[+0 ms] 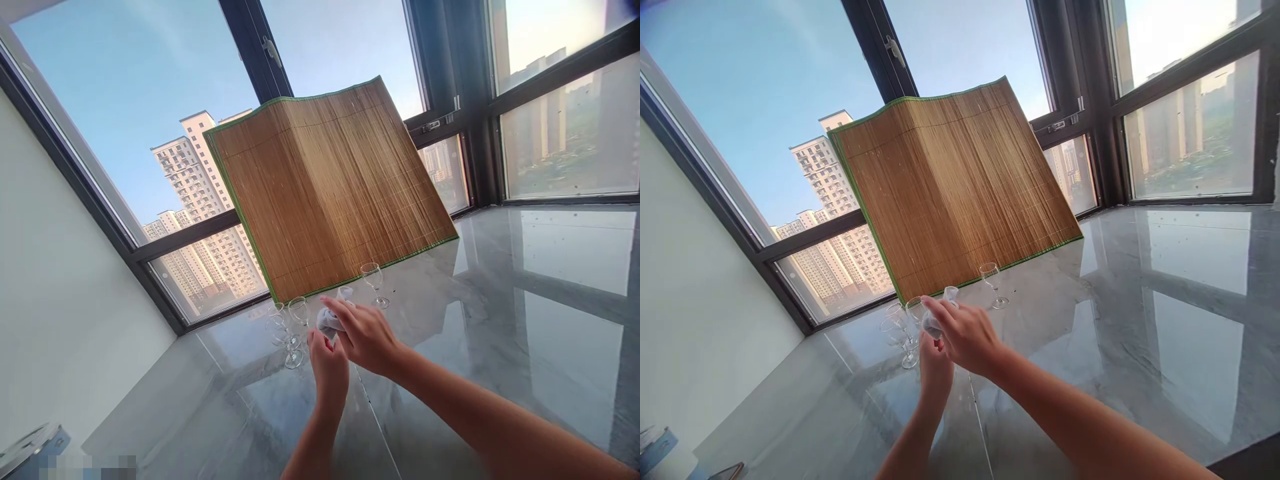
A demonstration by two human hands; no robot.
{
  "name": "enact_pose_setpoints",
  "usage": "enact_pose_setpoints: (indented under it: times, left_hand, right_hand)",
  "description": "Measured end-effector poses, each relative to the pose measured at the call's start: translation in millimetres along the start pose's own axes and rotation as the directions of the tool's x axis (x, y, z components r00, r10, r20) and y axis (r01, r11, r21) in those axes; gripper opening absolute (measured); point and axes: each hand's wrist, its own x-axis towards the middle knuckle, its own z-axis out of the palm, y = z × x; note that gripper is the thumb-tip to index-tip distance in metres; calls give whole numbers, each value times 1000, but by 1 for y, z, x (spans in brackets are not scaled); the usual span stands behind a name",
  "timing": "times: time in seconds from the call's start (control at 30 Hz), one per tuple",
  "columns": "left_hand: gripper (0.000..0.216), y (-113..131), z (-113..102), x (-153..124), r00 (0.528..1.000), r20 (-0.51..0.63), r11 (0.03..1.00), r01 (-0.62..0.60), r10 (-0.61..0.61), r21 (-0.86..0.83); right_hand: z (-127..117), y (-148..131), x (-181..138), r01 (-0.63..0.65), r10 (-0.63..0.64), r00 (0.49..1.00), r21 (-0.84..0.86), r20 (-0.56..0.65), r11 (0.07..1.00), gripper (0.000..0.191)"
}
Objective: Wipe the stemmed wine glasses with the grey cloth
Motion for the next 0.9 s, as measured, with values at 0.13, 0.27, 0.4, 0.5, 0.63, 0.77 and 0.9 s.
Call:
enact_pose_setpoints:
  times: [0.13,0.27,0.4,0.5,0.63,0.77,0.9]
  left_hand:
    - [27,-5,-1,-1,990,69,976,-133,123,171]
    - [32,-5,-3,-1,994,67,989,-98,91,114]
    - [32,-7,-5,0,996,84,995,-46,39,85]
    - [29,-14,-5,1,997,76,999,15,-18,30]
    - [22,-21,-5,1,994,73,996,84,-82,-19]
    - [20,-23,-7,1,988,67,990,137,-136,-18]
    - [26,-20,-7,1,994,31,991,100,-103,91]
  right_hand:
    - [-1,18,3,-218,219,974,20,-54,976,61]
    - [-5,27,6,-338,344,937,98,-62,936,57]
    - [-6,28,7,-308,306,951,113,36,945,56]
    - [-7,28,6,-263,254,961,85,105,961,56]
    - [-13,25,7,-201,176,966,125,188,972,53]
    - [-16,24,9,-221,153,942,209,299,952,50]
    - [-12,29,9,-317,173,905,343,389,884,44]
